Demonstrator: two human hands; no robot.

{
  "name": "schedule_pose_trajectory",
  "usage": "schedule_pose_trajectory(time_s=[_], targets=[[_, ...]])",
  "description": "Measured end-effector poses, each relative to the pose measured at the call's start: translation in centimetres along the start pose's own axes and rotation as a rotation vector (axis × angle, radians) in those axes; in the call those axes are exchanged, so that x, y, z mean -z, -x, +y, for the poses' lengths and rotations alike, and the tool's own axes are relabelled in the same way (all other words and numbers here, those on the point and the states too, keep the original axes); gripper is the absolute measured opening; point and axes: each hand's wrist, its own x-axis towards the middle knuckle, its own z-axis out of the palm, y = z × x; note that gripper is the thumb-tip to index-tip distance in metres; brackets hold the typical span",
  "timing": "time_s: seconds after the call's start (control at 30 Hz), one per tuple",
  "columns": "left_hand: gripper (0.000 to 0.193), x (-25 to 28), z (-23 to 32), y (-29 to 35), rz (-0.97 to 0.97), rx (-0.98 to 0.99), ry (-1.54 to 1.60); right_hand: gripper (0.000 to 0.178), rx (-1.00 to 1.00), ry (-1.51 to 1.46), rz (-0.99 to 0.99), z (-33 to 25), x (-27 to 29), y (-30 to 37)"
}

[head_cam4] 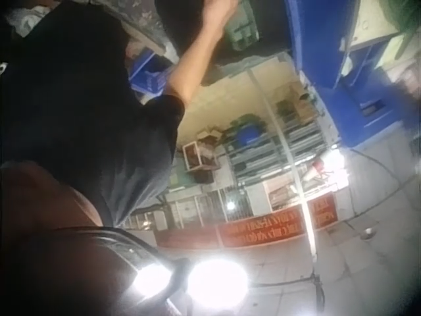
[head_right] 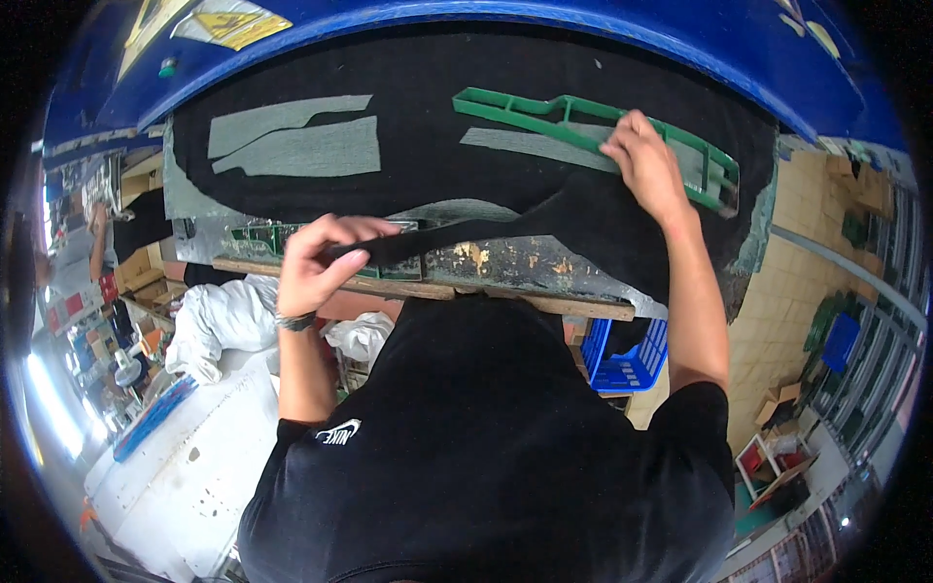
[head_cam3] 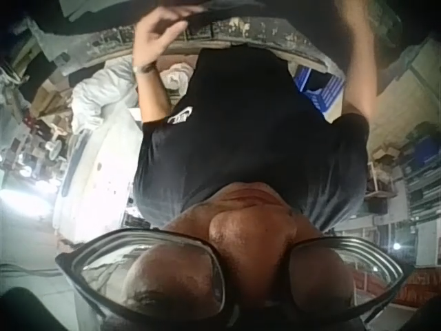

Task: The recorder uses scissors and metal stencils to cut pieces of black fabric in a shoe manufacturing environment.

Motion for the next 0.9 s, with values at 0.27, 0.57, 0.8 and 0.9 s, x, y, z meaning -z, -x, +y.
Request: schedule_pose_trajectory(time_s=[0.27,0.57,0.8,0.9], targets=[[0.014,-0.3,5.9,-2.4,-0.081,-0.240,-0.297,0.055,0.163,-0.080,-0.035,-13.5,0.5,-2.6],[0.064,-2.4,3.8,-2.7,-0.033,-0.376,0.251,0.014,0.558,-0.492,-0.055,-26.6,1.6,-5.7],[0.034,-3.8,-2.3,-0.7,-0.022,-0.023,-0.023,0.022,0.305,-0.567,0.175,-29.7,4.8,-10.9],[0.037,-2.5,-2.8,0.9,-0.013,0.026,0.065,0.016,0.316,-0.674,0.191,-29.8,6.8,-13.8]])
